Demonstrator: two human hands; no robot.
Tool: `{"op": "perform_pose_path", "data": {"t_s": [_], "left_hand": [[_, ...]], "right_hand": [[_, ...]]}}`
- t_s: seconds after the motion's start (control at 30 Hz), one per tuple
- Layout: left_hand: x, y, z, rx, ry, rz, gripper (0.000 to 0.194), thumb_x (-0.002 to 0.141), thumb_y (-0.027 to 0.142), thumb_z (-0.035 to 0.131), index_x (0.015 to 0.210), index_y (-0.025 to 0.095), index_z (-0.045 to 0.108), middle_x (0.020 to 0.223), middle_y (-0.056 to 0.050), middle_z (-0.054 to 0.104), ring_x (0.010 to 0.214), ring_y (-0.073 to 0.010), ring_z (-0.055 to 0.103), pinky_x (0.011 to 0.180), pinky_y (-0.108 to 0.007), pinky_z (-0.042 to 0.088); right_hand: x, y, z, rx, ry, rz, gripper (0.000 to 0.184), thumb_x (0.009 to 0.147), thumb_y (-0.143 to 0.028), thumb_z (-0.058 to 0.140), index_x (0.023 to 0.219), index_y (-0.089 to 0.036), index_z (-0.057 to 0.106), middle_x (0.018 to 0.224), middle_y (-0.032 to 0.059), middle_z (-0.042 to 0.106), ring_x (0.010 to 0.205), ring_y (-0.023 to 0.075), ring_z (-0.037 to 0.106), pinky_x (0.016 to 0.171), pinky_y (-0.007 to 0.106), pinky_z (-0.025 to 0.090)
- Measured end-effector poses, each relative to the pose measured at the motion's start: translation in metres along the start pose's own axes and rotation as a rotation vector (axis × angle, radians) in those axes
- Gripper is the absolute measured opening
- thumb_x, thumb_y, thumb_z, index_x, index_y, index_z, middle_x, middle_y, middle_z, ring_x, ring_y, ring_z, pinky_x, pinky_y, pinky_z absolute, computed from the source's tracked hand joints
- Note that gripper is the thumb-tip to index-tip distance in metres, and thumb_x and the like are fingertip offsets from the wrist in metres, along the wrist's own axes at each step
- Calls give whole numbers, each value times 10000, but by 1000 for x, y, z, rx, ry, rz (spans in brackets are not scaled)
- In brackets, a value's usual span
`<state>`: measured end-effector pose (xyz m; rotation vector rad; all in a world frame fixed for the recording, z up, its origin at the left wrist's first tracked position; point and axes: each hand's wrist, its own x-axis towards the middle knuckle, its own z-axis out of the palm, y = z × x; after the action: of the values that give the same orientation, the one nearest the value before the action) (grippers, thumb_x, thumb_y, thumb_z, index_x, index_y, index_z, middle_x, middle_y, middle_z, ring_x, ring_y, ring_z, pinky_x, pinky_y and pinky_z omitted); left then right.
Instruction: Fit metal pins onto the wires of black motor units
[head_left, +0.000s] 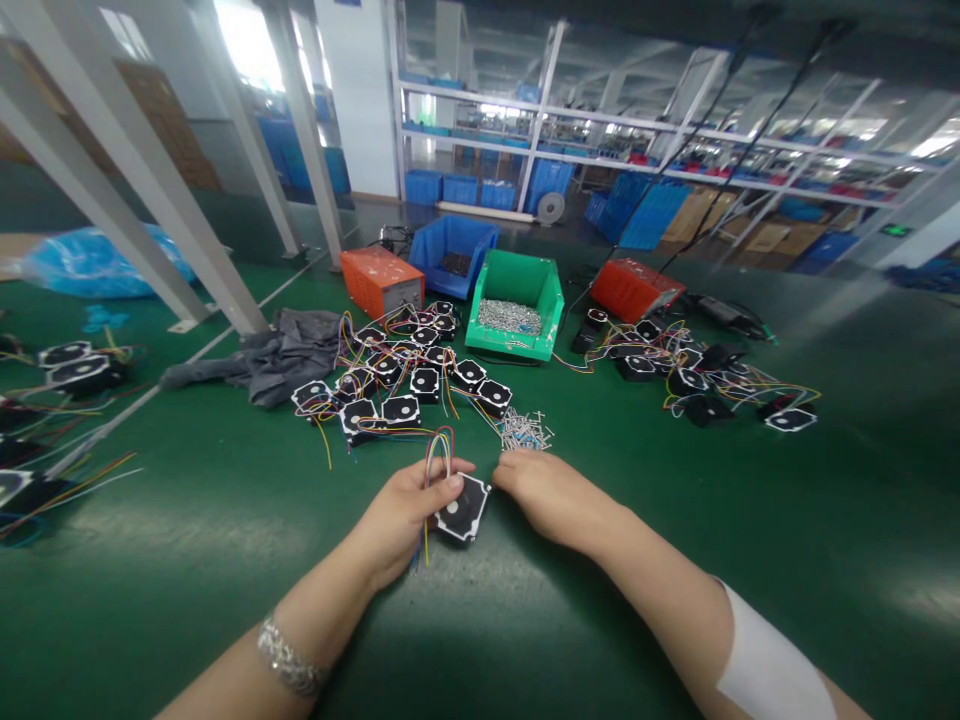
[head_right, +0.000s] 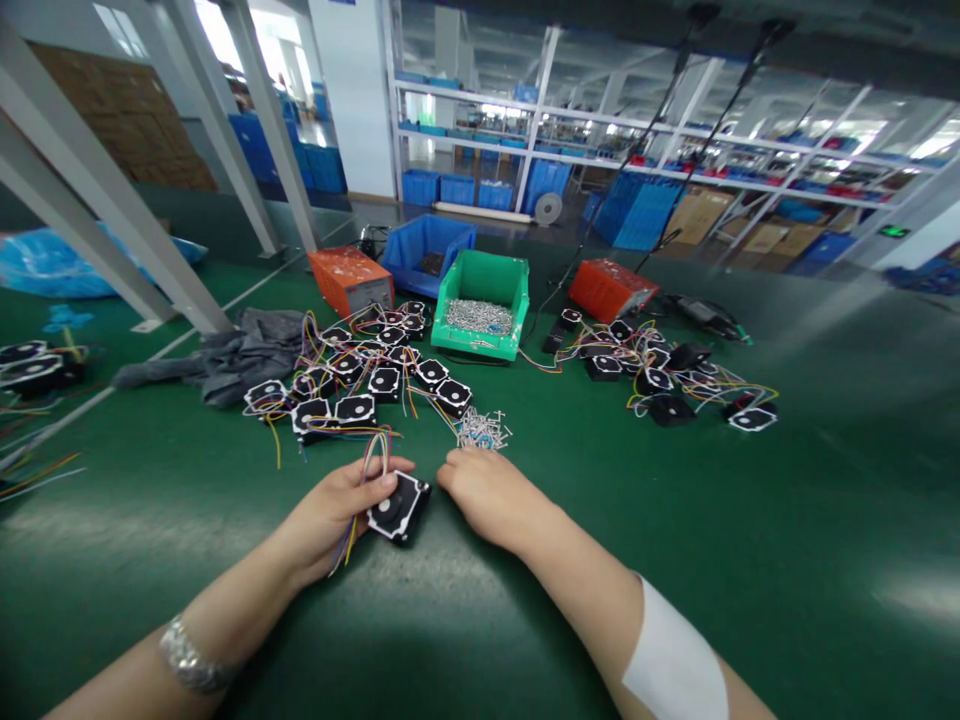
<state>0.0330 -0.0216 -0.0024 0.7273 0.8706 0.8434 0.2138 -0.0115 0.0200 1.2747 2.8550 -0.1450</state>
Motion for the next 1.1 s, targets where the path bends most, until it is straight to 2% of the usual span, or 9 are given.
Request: {"op": "perform_pose_path", "data": {"t_s": [0.1,0.17,0.23,0.33,0.43,0.53,0.7,0.87,1.1], "left_hand": [[-2,0,1,126,-62,72,278,619,226,643,854,143,519,614,26,529,532,-67,464,516,-187,342],[-2,-1,1,164,-108,106,294,607,229,652,841,159,488,629,34,520,549,-71,463,527,-191,338],[-2,-1,1,199,-126,119,299,590,239,663,803,162,469,629,35,506,560,-79,463,536,-199,339],[-1,-2,1,254,-133,131,283,573,251,671,725,158,451,599,45,466,545,-78,439,523,-199,322],[-1,-3,2,289,-153,152,264,577,255,664,676,157,439,591,48,438,542,-74,408,518,-200,304],[-1,-3,2,317,-173,170,240,594,251,649,668,153,443,597,45,425,554,-75,386,528,-204,294],[-1,-5,-1,318,-225,159,234,604,274,642,708,150,473,594,42,415,548,-78,376,517,-207,277],[-1,-5,0,280,-217,120,262,582,306,658,684,149,476,584,42,431,533,-77,391,510,-203,284],[2,-1,-4,262,-155,97,268,596,331,645,698,150,476,568,39,453,526,-83,404,518,-206,292]], "right_hand": [[1,-6,4,-28,-5,33,129,752,-102,425,715,-143,541,665,42,528,639,145,485,579,252,358],[2,-6,4,49,20,71,128,709,-64,441,706,-143,541,655,36,527,618,134,485,564,239,358],[3,-6,2,244,103,134,136,661,-33,465,686,-143,540,651,21,529,615,117,489,570,220,372],[5,-10,-3,697,275,238,83,662,-72,502,687,-147,530,647,-4,540,604,96,507,580,206,412],[6,-17,-7,989,345,210,41,671,-117,537,698,-146,545,699,4,582,652,104,543,635,230,441],[7,-23,-7,931,370,172,56,672,-103,550,684,-146,583,714,17,610,689,117,557,680,248,435],[7,-25,-4,765,415,109,88,698,-109,551,677,-170,610,705,6,625,683,105,567,669,227,436],[6,-21,-6,615,362,-11,124,734,-120,524,701,-186,624,720,6,632,699,104,570,669,216,436],[6,-21,-8,661,277,-112,243,791,-110,427,944,-191,597,927,37,612,889,112,534,801,243,410]]}}
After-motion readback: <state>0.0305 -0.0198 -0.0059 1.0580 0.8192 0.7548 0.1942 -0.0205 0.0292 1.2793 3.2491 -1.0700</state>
